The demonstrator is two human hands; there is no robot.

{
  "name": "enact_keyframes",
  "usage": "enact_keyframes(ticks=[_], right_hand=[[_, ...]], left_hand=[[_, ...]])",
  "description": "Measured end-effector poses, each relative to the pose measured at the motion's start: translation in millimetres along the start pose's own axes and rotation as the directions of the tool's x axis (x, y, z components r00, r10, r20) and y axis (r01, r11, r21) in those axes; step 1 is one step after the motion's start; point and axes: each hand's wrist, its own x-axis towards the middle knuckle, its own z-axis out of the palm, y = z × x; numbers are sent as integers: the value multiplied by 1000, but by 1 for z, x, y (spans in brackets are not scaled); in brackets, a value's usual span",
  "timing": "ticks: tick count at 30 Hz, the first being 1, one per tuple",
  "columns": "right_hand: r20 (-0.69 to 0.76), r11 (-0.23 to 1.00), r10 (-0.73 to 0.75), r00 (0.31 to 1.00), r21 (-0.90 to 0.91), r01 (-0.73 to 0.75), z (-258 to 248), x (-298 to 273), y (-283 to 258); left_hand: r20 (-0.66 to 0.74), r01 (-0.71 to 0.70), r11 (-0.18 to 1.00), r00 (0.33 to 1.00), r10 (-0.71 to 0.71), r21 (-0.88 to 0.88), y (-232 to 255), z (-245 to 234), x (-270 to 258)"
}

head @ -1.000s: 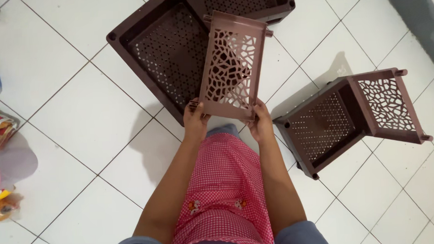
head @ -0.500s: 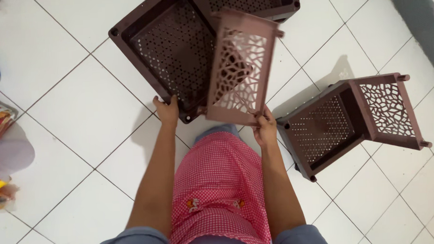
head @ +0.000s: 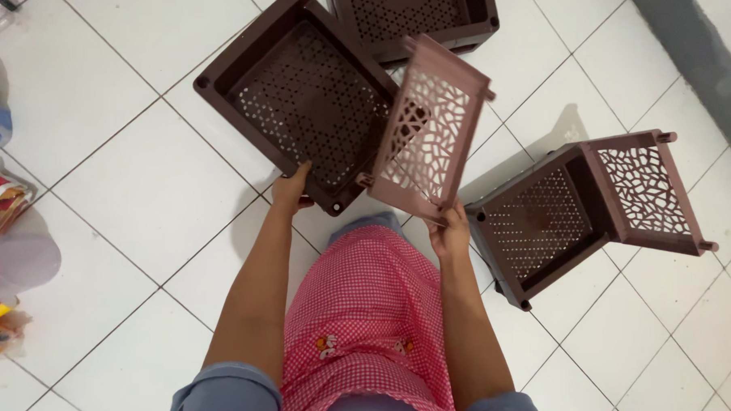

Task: The person assembles brown plastic crates by hand on a tiled floor. They attach black caster wheels to the corners of the crates and stack the crates together. The person handles the crates and wheels directly without using any tools.

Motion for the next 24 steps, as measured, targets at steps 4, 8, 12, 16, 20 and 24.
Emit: enact_keyframes(ticks=[4, 8, 12, 16, 20, 24], right_hand=[[-33, 998, -51, 998, 25, 52, -15, -6, -10], [-9, 989, -98, 995, 114, 99, -20, -10, -11], [-17, 981, -132, 991, 138, 133, -25, -4, -18], [-46, 973, -157, 987, 166, 162, -27, 25, -24], [-4, 965, -154, 988, 214, 151, -29, 71, -43], [59, 968, -148, 987, 212, 132, -11, 122, -80]], left_hand=[[51, -75, 996, 996, 78, -46, -6, 15, 11], [102, -84, 960, 988, 115, -265, -3, 43, 8], [103, -145, 939, 977, 184, -311, 26, 86, 4], [143, -140, 899, 966, 216, -415, 62, 151, 22], [133, -107, 901, 975, 178, -421, 85, 228, 54], [33, -58, 927, 997, 76, -370, 108, 304, 68]])
